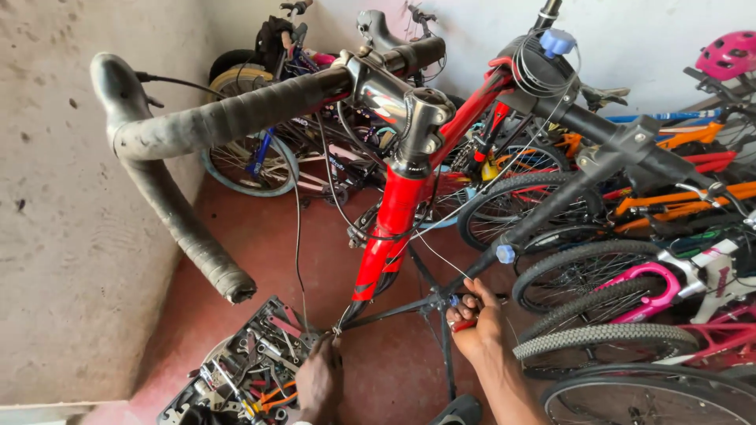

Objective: Threading and adjusting a bicycle cable through the frame and housing

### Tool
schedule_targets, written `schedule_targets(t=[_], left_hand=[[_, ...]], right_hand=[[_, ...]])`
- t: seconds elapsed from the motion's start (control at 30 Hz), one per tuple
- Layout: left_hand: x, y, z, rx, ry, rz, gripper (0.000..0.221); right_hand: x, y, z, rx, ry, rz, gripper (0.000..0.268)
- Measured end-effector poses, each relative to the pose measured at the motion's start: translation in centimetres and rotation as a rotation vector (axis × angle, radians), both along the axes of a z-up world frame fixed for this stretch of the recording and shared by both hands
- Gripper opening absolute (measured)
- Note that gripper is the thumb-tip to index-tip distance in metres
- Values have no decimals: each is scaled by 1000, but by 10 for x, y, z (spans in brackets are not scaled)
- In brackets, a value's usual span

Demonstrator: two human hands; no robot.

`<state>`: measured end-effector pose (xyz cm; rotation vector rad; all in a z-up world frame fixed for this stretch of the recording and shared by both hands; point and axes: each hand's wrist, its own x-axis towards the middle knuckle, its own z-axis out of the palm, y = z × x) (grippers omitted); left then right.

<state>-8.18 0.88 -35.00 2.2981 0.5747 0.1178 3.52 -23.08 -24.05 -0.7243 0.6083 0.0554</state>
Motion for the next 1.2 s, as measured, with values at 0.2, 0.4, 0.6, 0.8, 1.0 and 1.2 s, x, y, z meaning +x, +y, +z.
schedule_targets(t=[0.2, 0.4, 0.6, 0.8, 1.0, 1.2], left_hand=[[-9, 34, 23, 88, -29, 193, 25], [47, 59, -5, -106, -287, 286, 29], [51, 65, 43, -55, -30, 97, 32], [34, 39, -7, 191, 55, -332, 65], [39, -14, -45, 266, 79, -437, 78], [21, -59, -131, 571, 401, -462, 35]], right_hand=[[-4, 1, -7, 1, 27, -13, 15], [-12, -6, -2, 7, 7, -42, 13], [-10, -62, 7, -12, 139, -213, 16], [-23, -74, 27, -98, 116, -237, 11], [-27, -81, 18, -116, 52, -166, 8], [-26, -93, 18, -117, 2, -168, 8]])
